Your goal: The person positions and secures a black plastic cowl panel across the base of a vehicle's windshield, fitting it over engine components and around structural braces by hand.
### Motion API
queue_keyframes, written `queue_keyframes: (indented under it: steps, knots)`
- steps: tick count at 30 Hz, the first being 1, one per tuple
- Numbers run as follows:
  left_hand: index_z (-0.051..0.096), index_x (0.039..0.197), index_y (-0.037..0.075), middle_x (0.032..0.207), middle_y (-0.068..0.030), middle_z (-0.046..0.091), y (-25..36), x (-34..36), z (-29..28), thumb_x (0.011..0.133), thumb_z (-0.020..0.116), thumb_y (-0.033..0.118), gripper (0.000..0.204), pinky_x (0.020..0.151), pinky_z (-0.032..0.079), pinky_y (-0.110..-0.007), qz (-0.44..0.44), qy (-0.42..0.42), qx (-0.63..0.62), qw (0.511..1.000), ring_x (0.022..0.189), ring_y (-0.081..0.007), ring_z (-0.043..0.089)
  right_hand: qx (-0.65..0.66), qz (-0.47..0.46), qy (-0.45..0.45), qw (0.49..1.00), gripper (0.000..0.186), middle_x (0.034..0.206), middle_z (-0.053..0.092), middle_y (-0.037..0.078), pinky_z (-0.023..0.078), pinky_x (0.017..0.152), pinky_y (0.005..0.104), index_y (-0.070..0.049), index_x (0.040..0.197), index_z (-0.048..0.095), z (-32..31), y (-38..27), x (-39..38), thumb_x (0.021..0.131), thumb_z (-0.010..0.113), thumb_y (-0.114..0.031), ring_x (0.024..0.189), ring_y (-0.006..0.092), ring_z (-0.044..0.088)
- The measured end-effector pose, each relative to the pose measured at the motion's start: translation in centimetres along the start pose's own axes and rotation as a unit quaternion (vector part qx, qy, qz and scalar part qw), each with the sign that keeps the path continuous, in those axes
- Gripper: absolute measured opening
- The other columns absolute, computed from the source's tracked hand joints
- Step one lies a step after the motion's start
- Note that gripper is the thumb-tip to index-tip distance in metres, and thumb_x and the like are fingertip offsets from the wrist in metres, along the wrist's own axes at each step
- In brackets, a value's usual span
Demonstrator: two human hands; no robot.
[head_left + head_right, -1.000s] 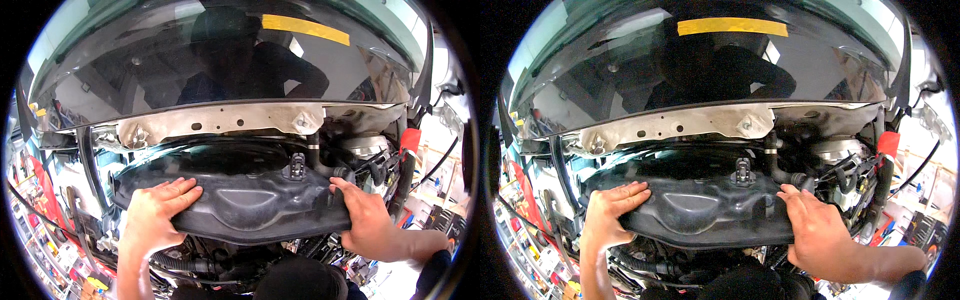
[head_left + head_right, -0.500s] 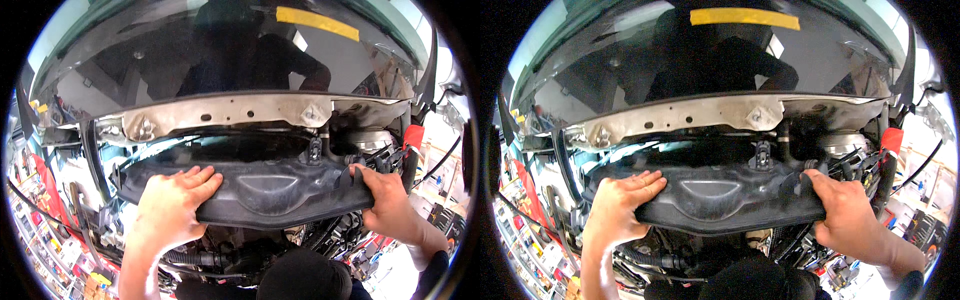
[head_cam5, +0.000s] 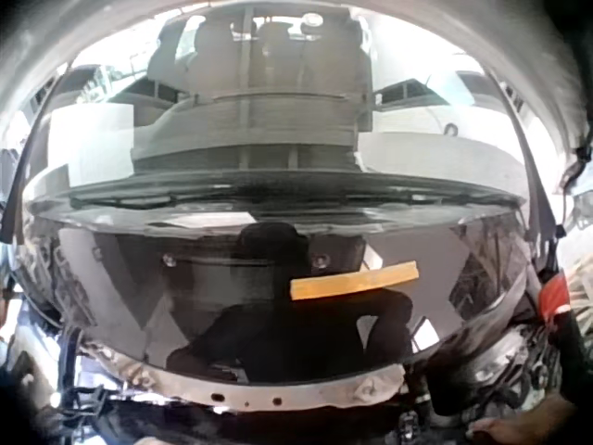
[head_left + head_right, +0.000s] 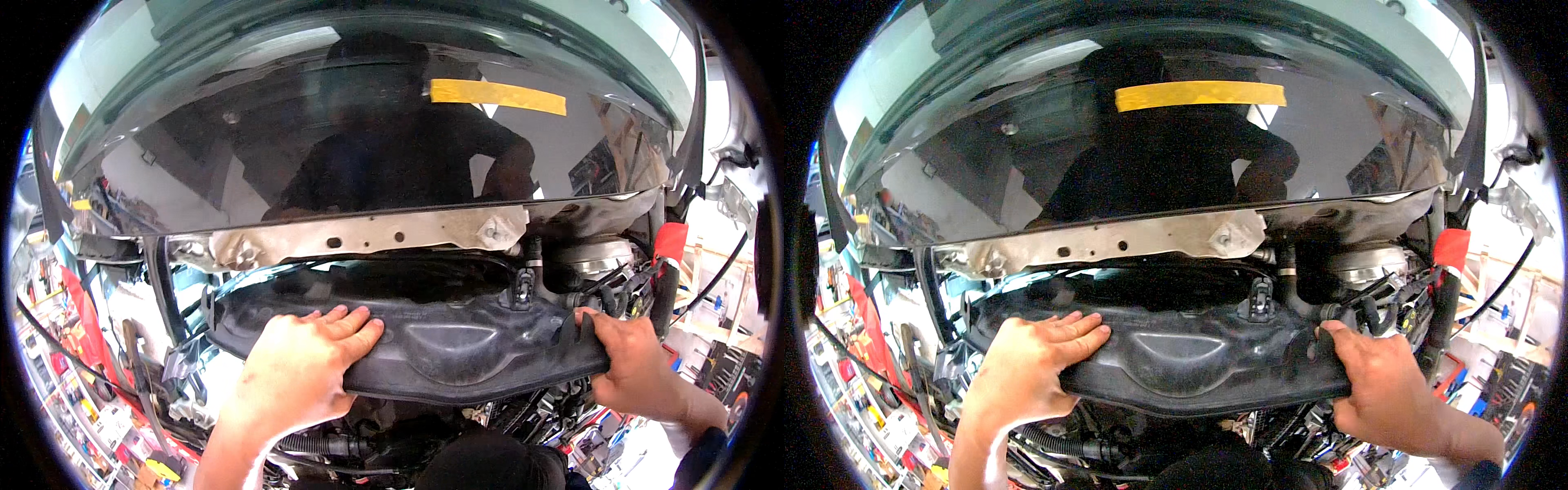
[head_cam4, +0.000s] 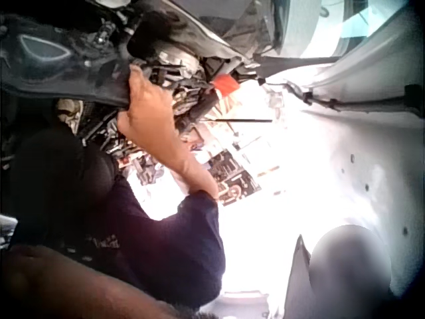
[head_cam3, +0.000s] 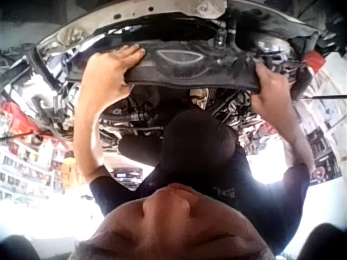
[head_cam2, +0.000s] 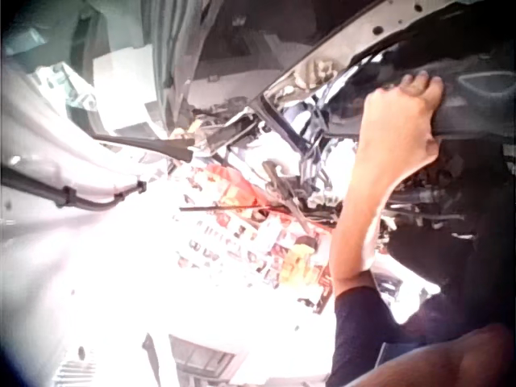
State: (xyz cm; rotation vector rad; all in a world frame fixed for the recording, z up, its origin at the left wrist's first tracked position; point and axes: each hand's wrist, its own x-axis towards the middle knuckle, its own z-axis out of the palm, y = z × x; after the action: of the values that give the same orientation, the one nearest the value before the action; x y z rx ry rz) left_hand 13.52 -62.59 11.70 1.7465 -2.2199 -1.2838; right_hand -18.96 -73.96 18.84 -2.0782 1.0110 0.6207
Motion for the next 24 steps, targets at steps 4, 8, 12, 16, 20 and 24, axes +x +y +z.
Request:
queue_keyframes:
  steps: [4,8,12,16,20,24]
  knots:
    - [0.065,0.118,0.005,0.123,-0.0174,0.062,0.4,0.4,-0.2,0.047,0.073,0.012,0.072,0.096,0.051,-0.036,0.011,0.002,0.006,1.000,0.111,-0.0281,0.063,-0.027,0.034,0.007,0.999,0.063,0.100,0.065,0.021,0.047,0.075,0.0431,0.006,0.119,0.051,0.0,0.1,-0.5,0.058,0.060,-0.008,0.086,0.0371,0.064]
    - [0.065,0.118,0.004,0.122,-0.0173,0.063,0.3,1.2,-0.4,0.045,0.072,0.011,0.073,0.097,0.050,-0.036,0.010,0.011,-0.003,1.000,0.111,-0.0290,0.063,-0.045,0.032,0.024,0.998,0.062,0.104,0.065,0.020,0.045,0.078,0.0421,0.004,0.119,0.052,-0.7,0.9,0.1,0.058,0.060,-0.010,0.088,0.0363,0.063]
    - [0.066,0.114,0.005,0.117,-0.0139,0.066,-0.5,-0.1,1.4,0.044,0.073,0.012,0.071,0.093,0.052,-0.039,0.024,0.090,0.022,0.995,0.109,-0.0287,0.064,-0.046,-0.020,0.067,0.996,0.062,0.102,0.065,0.021,0.045,0.079,0.0429,0.004,0.118,0.054,0.2,1.2,0.7,0.058,0.060,-0.010,0.090,0.0380,0.062]
    - [0.051,0.134,0.007,0.129,-0.0144,0.057,-0.8,-3.6,3.4,0.064,0.081,0.017,0.076,0.104,0.041,-0.038,0.048,0.292,0.070,0.953,0.123,-0.0306,0.053,-0.036,0.012,0.047,0.998,0.052,0.090,0.063,0.021,0.046,0.079,0.0463,0.003,0.108,0.055,0.1,2.1,0.9,0.058,0.060,-0.008,0.088,0.0407,0.061]
    - [0.045,0.137,-0.002,0.136,-0.0188,0.051,-8.4,-16.5,5.6,0.081,0.072,0.018,0.066,0.109,0.031,-0.042,-0.277,0.508,0.221,0.785,0.127,-0.0324,0.046,-0.054,0.049,0.049,0.996,0.056,0.103,0.062,0.022,0.046,0.086,0.0409,-0.003,0.121,0.055,-0.4,0.4,1.0,0.066,0.061,0.001,0.096,0.0387,0.058]
    - [0.044,0.135,0.002,0.118,-0.0168,0.063,-15.4,-23.4,9.8,0.084,0.071,0.016,0.059,0.093,0.045,-0.035,-0.412,0.389,-0.043,0.823,0.109,-0.0264,0.060,-0.072,-0.042,0.178,0.981,0.055,0.095,0.062,0.021,0.044,0.086,0.0438,-0.006,0.123,0.053,0.9,0.7,0.9,0.071,0.072,-0.010,0.095,0.0394,0.058]
